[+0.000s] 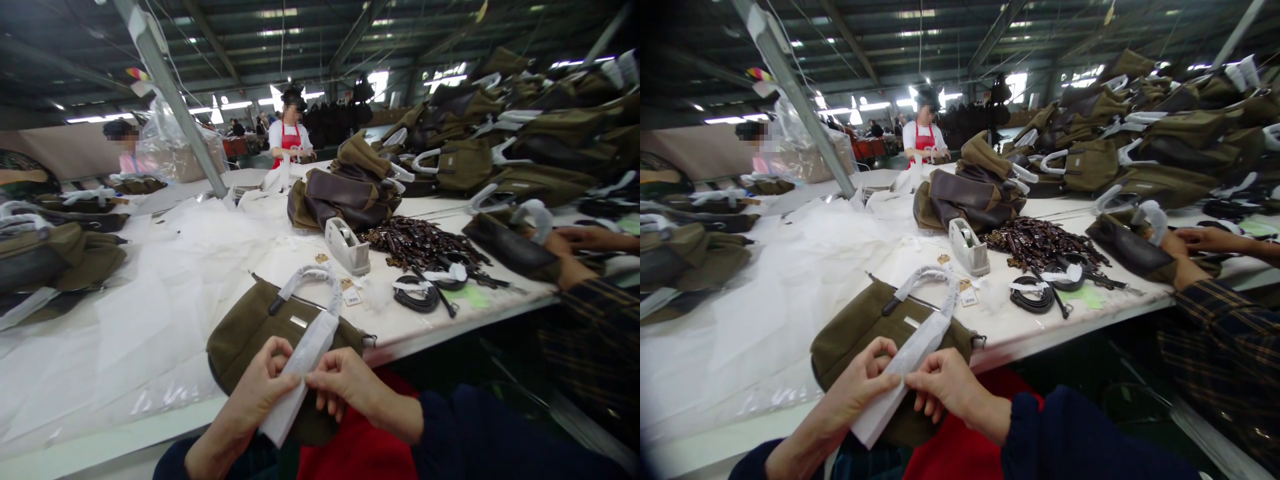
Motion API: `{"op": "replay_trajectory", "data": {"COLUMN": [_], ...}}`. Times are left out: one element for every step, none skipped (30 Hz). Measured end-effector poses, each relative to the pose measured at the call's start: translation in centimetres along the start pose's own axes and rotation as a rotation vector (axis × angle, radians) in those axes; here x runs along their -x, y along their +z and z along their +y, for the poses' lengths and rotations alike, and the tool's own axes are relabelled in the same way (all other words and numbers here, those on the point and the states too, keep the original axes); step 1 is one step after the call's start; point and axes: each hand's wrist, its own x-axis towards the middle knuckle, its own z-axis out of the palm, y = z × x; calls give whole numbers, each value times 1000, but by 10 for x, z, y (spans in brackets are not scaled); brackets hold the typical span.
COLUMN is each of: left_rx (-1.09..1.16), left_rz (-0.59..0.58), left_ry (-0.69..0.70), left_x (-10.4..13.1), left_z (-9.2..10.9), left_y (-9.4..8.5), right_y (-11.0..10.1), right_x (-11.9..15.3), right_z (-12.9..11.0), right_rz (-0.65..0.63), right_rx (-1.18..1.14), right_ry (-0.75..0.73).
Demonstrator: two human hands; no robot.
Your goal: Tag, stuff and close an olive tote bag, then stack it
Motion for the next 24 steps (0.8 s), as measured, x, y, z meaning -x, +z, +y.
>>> {"op": "replay_trajectory", "data": {"left_rx": [3, 10, 19, 30, 39, 46, 52, 62, 74, 87, 99, 110, 121, 132, 141, 147, 150, 150, 146, 144, 142, 142, 140, 137], "left_rz": [2, 4, 10, 21, 33, 45, 55, 58, 55, 48, 42, 39, 38, 40, 44, 50, 55, 60, 64, 65, 65, 66, 73, 86], "left_ry": [-7, -16, -24, -33, -45, -55, -63, -73, -83, -91, -96, -100, -104, -105, -106, -109, -114, -118, -122, -125, -127, -130, -131, -134], "left_x": [0, 0, 1, 0, 0, 0, -1, -2, -3, -4, -5, -5, -5, -4, -3, -2, -2, -1, 0, 0, 0, 0, 0, 0], "left_z": [1, 2, 3, 4, 5, 6, 6, 7, 7, 7, 8, 8, 9, 11, 12, 13, 14, 15, 16, 16, 17, 17, 17, 17], "left_y": [0, 0, 0, 0, 0, -1, -1, -2, -3, -4, -5, -5, -5, -4, -4, -3, -2, -1, -1, 0, 1, 1, 2, 4], "right_y": [-1, -2, -4, -6, -8, -11, -14, -17, -21, -23, -25, -26, -26, -26, -25, -23, -22, -21, -20, -20, -20, -20, -20, -20], "right_x": [-1, -2, -2, -1, 1, 3, 6, 9, 11, 13, 14, 13, 12, 10, 7, 4, 2, 0, -2, -3, -3, -3, -3, -3], "right_z": [2, 5, 8, 10, 12, 13, 12, 10, 6, 1, -4, -9, -13, -17, -19, -20, -20, -20, -19, -18, -17, -17, -17, -17], "right_rz": [-1, 1, 4, 0, -3, 5, 31, 75, 125, 172, 204, 216, 215, 207, 200, 196, 192, 185, 179, 176, 175, 176, 176, 175], "right_rx": [12, 24, 37, 53, 72, 99, 143, 212, 311, 434, 574, 720, 865, 1001, 1123, 1226, 1308, 1369, 1407, 1429, 1441, 1448, 1451, 1450], "right_ry": [1, 5, 8, 10, 3, -28, -96, -207, -353, -522, -695, -852, -981, -1083, -1158, -1211, -1245, -1265, -1276, -1281, -1288, -1294, -1300, -1308]}}
